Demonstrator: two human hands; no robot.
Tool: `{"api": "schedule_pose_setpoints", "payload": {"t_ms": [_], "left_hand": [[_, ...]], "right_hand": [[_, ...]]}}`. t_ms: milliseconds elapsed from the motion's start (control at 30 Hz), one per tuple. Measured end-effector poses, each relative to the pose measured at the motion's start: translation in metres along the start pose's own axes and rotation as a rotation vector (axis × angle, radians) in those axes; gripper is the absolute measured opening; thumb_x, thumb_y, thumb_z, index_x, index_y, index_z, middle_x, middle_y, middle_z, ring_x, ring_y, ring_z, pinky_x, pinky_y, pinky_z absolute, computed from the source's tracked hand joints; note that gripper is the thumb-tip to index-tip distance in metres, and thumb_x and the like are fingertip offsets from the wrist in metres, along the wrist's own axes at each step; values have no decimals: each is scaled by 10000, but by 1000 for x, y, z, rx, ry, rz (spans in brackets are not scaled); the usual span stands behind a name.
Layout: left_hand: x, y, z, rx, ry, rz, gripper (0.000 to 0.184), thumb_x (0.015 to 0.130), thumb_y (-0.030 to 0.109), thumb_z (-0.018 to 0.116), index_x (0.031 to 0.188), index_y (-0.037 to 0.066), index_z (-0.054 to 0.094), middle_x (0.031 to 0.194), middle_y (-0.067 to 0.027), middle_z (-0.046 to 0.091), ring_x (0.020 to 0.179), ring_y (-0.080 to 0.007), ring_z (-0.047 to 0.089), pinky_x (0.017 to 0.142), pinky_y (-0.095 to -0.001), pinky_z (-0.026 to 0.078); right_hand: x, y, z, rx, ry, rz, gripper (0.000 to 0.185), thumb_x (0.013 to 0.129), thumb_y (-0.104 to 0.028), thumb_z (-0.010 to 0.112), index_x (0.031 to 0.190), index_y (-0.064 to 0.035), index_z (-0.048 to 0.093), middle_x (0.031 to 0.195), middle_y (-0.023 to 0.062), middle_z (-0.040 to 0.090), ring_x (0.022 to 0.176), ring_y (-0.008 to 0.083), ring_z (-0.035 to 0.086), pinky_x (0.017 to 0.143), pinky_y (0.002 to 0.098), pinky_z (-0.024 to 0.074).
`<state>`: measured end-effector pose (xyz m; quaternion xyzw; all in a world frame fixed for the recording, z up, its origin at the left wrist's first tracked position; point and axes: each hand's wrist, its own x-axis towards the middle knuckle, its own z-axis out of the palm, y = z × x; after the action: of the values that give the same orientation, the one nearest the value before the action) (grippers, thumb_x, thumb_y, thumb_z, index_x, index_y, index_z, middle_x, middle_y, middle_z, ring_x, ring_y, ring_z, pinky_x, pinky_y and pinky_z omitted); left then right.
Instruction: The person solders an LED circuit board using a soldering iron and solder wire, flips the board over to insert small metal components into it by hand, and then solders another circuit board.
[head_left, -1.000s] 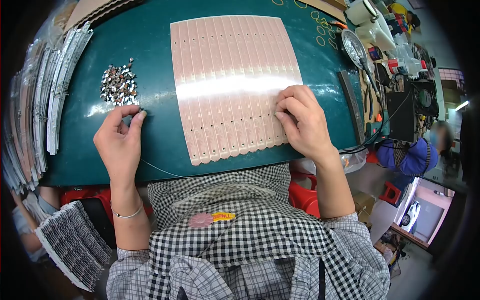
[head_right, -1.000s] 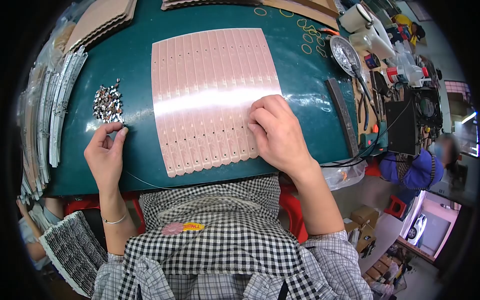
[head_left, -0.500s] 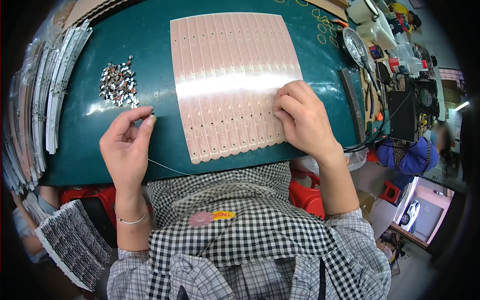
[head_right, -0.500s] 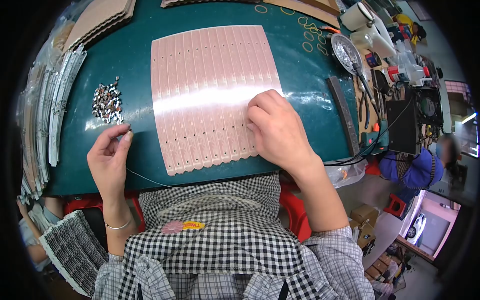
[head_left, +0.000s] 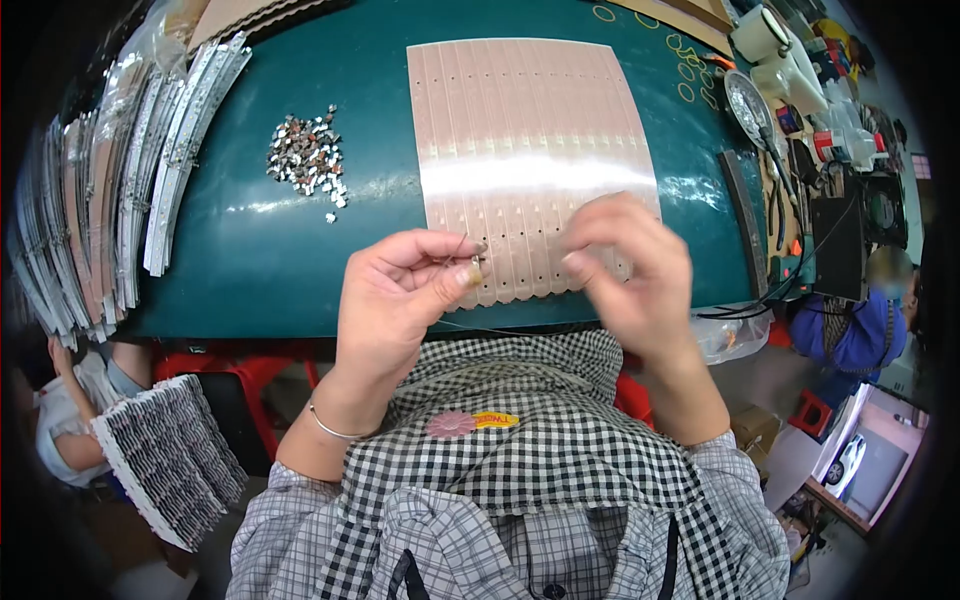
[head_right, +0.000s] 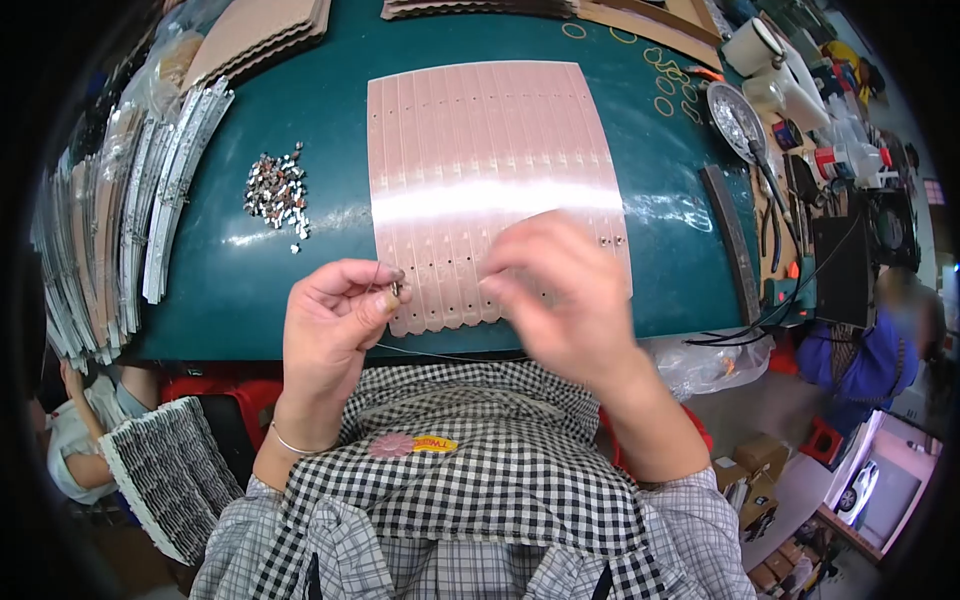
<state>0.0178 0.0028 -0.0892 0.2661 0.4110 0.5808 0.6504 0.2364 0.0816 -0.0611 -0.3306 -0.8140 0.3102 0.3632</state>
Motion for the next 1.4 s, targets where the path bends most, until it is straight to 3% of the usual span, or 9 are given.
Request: {"api": "schedule_pose_setpoints", "payload": {"t_ms": [333,400,500,533,600,667,800,1333,1400], "left_hand": [[-9,-11,11,-25,1,5,164,804,-77,718,955,-70,656,904,-112,693,816,-135,685,760,-237,578],[-10,-11,16,-12,61,0,156,803,-72,724,946,-57,662,876,-77,685,747,-79,649,688,-193,549],[-11,-10,11,303,90,19,158,761,-17,781,891,-8,692,807,5,650,583,-2,483,531,-149,391],[-9,0,2,564,99,220,172,742,-52,775,881,-19,680,886,-44,657,705,-52,583,607,-182,471],[-3,14,-23,891,314,551,127,761,-41,740,872,1,694,837,-15,634,649,-47,519,563,-182,411],[-2,31,-46,1134,524,514,111,797,10,733,900,-7,696,774,14,602,599,-43,422,542,-196,355],[9,29,-71,1314,571,388,205,758,5,763,954,12,702,800,13,602,575,-39,373,518,-205,340],[10,21,-64,1291,490,360,148,816,-13,712,960,-12,681,826,-10,644,592,-38,431,533,-212,373],[8,17,-60,863,488,325,105,873,-4,669,971,-41,673,873,-32,678,630,-29,490,543,-208,394]], "right_hand": [[-7,-20,37,321,-25,179,164,720,85,715,851,1,664,876,95,642,795,202,649,701,294,527],[-8,-20,40,331,-30,176,167,721,94,698,847,-1,643,874,103,636,790,212,642,682,296,520],[-8,-15,38,206,-24,102,159,733,94,674,838,-8,612,896,115,629,816,237,626,704,318,509],[-6,-9,33,101,7,97,156,736,90,664,836,-10,599,907,116,623,842,252,609,731,328,497],[-3,3,20,-39,37,109,153,738,87,653,834,-12,587,917,116,616,867,268,592,758,339,485],[-5,21,5,-272,98,178,139,737,68,644,833,-13,586,929,111,610,917,291,565,816,355,460],[-13,43,-1,-409,55,98,149,714,55,654,811,-26,576,918,102,603,931,307,554,817,385,458],[-15,47,10,-507,54,14,179,647,26,712,770,-35,597,852,79,606,868,291,568,770,390,467],[-15,46,12,-488,72,23,175,645,19,716,765,-38,602,838,79,608,854,289,571,761,390,468]]}}
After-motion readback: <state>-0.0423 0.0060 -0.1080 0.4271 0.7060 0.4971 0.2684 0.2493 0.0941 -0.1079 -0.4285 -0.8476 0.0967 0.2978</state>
